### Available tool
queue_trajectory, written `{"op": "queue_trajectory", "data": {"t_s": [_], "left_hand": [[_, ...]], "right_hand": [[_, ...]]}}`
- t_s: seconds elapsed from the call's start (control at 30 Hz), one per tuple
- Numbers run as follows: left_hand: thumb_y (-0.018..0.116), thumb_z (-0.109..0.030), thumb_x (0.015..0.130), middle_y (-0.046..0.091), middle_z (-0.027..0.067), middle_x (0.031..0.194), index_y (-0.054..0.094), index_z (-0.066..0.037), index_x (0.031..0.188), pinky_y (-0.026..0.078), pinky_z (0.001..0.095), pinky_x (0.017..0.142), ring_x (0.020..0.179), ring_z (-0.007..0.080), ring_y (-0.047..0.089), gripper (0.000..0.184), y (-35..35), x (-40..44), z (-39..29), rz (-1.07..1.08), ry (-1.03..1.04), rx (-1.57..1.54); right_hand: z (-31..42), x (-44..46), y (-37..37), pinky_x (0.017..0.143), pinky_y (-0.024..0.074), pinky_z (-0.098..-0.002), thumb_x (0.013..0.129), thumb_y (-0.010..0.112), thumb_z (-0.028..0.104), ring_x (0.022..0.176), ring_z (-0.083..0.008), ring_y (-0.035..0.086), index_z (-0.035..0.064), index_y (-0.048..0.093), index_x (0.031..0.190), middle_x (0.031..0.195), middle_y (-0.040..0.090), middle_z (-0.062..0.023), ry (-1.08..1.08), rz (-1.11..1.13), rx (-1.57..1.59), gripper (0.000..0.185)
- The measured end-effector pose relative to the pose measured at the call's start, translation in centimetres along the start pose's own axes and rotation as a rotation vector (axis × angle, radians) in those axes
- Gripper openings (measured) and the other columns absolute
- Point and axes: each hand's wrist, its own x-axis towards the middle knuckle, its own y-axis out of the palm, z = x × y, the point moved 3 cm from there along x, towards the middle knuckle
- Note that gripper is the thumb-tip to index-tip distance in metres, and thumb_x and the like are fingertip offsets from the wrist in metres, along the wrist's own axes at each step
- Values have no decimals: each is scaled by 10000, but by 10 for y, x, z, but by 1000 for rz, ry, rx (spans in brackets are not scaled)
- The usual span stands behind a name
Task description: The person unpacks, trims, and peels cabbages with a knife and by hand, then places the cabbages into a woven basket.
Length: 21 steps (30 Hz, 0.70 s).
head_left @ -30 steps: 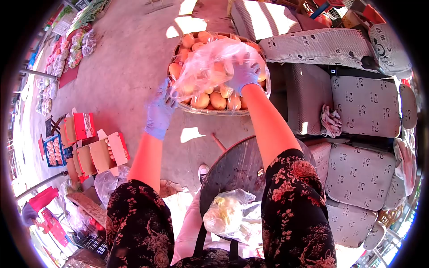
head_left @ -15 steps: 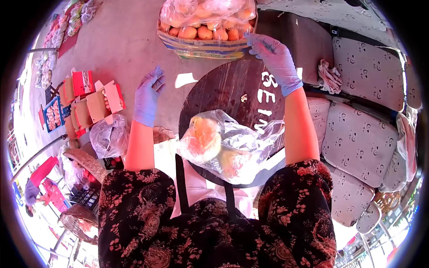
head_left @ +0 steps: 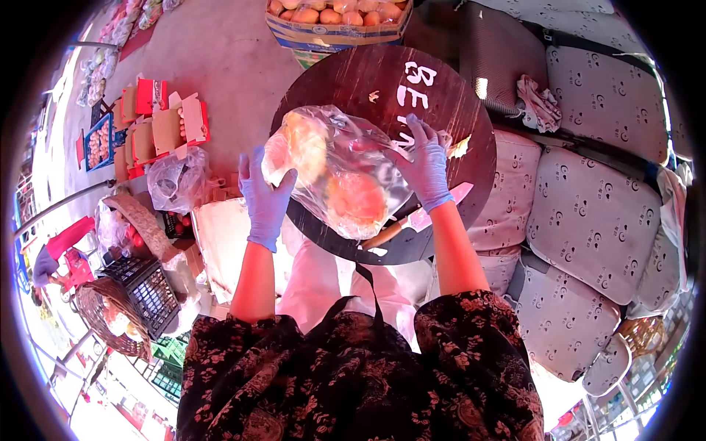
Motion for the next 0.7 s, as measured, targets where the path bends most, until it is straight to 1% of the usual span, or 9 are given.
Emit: {"op": "queue_trajectory", "data": {"t_s": [0.1, 0.2, 0.23, 0.33, 0.4, 0.47, 0.5, 0.57, 0.7], "left_hand": [[707, -111, 736, 500, 133, 1170, 472, -51, 1244, 392, 331, 907, 1073, 257, 469, 563, -13, 5, -43, -8, 112, -144], [672, -75, 764, 540, 97, 1079, 481, -52, 1246, 430, 298, 831, 961, 193, 521, 519, -12, -8, -60, 200, -223, -451], [652, -98, 812, 561, 46, 993, 457, -43, 1272, 445, 249, 776, 872, 123, 533, 502, -6, -15, -57, 292, -327, -689], [599, -216, 886, 532, 42, 1155, 430, -57, 1302, 459, 257, 809, 954, 130, 572, 476, 1, -41, -72, 532, -564, -991], [575, -289, 899, 533, 57, 1154, 368, -39, 1332, 467, 275, 837, 1007, 141, 562, 541, 11, -54, -79, 741, -738, -1153], [558, -228, 903, 571, 55, 1070, 456, -32, 1245, 488, 301, 810, 953, 155, 578, 407, 12, -58, -88, 546, -632, -1152], [547, -216, 905, 575, 43, 1012, 482, -35, 1208, 491, 296, 776, 902, 146, 575, 359, 17, -64, -82, 512, -752, -1248], [524, -192, 907, 584, 19, 894, 533, -42, 1134, 495, 287, 708, 801, 127, 568, 272, 28, -80, -59, 431, -1002, -1428], [513, -289, 909, 491, -45, 726, 566, -96, 1065, 387, 220, 542, 606, 74, 442, 254, 37, -109, -22, 354, -1152, -1615]], "right_hand": [[14, -2, 18, 865, 435, -399, 676, 741, 324, 944, -321, 564, 77, 651, 1017, 982, 608, -161, -197, 68, -212, 430], [13, 1, 19, 705, 486, -382, 745, 680, 291, 732, -301, 608, 92, 667, 864, 762, 623, -133, -35, 383, -65, 232], [29, -1, -2, 580, 481, -390, 807, 608, 271, 597, -312, 593, 90, 643, 822, 643, 595, -132, -139, 249, 80, 185], [67, -28, -40, 581, 477, -413, 832, 569, 265, 644, -330, 602, 82, 630, 834, 701, 604, -153, -39, 498, 520, 193], [90, -54, -37, 593, 482, -424, 828, 574, 257, 651, -331, 609, 78, 625, 868, 693, 606, -155, -156, 630, 456, 190], [116, -78, -33, 617, 488, -414, 847, 566, 258, 670, -352, 608, 80, 620, 975, 714, 607, -172, -236, 849, 351, 226], [117, -94, -20, 638, 490, -434, 849, 551, 277, 687, -373, 602, 91, 606, 994, 728, 603, -188, -226, 885, 317, 242], [112, -103, -14, 624, 477, -448, 853, 558, 291, 685, -385, 593, 73, 593, 943, 724, 595, -194, -89, 760, 341, 238], [58, -103, -14, 572, 474, -436, 855, 577, 310, 646, -363, 603, 26, 565, 945, 718, 599, -196, 218, 417, 117, 298]]}}
